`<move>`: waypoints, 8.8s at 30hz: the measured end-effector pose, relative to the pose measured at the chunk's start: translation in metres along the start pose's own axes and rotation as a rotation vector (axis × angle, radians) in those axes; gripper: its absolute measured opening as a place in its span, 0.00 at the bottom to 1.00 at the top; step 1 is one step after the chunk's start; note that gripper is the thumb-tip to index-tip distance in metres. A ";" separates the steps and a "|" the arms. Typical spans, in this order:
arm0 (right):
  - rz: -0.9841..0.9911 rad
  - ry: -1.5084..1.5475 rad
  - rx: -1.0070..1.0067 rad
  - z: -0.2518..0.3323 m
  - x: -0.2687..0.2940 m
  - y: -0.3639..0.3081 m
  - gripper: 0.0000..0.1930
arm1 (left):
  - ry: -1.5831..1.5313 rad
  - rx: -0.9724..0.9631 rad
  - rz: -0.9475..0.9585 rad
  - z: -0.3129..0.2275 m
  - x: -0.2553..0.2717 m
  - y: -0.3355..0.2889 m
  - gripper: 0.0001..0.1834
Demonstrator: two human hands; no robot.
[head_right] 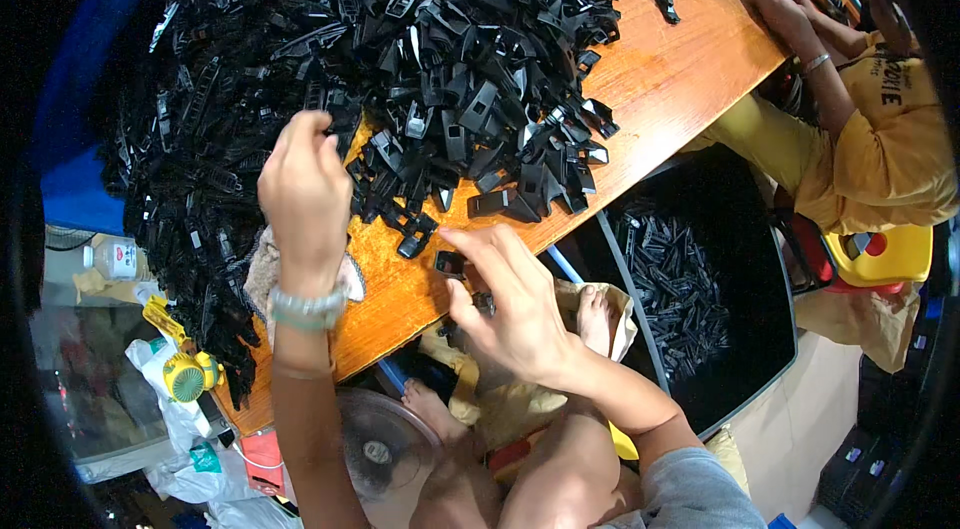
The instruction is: The person assembles plastic components by picking up plastic parts from a table, fitting pieces together by hand, and dropping the assembled parts into a bowl below.
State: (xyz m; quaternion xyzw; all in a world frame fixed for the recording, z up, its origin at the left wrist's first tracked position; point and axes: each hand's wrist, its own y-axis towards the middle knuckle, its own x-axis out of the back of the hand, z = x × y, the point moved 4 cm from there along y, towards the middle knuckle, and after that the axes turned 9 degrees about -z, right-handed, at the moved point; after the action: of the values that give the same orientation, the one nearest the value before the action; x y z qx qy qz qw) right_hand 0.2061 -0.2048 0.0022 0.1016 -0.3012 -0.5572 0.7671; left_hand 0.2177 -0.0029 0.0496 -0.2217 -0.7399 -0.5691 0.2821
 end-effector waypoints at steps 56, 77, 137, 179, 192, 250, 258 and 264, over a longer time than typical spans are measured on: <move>0.218 -0.320 0.023 0.000 0.003 -0.002 0.17 | -0.057 1.577 0.239 0.102 0.169 -0.499 0.11; 0.544 0.109 0.042 0.022 -0.038 -0.004 0.17 | -0.427 0.364 0.180 0.011 0.103 -0.153 0.14; 0.218 0.047 0.061 0.005 -0.021 0.003 0.16 | 0.002 0.060 -0.091 -0.019 0.104 -0.177 0.13; 0.178 -0.231 0.069 -0.006 -0.011 -0.002 0.15 | -0.239 0.514 0.216 -0.008 0.190 -0.157 0.13; 0.181 -0.028 0.073 -0.001 -0.016 0.001 0.17 | -0.297 0.132 0.371 0.001 0.088 -0.103 0.24; 0.229 -0.287 0.716 0.009 -0.066 0.105 0.07 | 0.048 -0.241 -0.019 0.073 0.051 0.000 0.10; 0.228 0.296 0.238 0.015 -0.027 0.026 0.17 | 0.153 -0.631 -0.048 0.026 0.085 -0.074 0.14; 0.352 0.480 -0.299 0.003 -0.035 0.000 0.15 | 0.209 -0.738 0.009 -0.009 0.118 -0.114 0.11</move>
State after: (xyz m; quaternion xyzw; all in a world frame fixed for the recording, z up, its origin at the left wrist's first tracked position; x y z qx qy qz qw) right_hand 0.1973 -0.1724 -0.0081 0.0624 -0.0398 -0.4144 0.9071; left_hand 0.0574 -0.0396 0.0488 -0.2524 -0.4514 -0.8156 0.2596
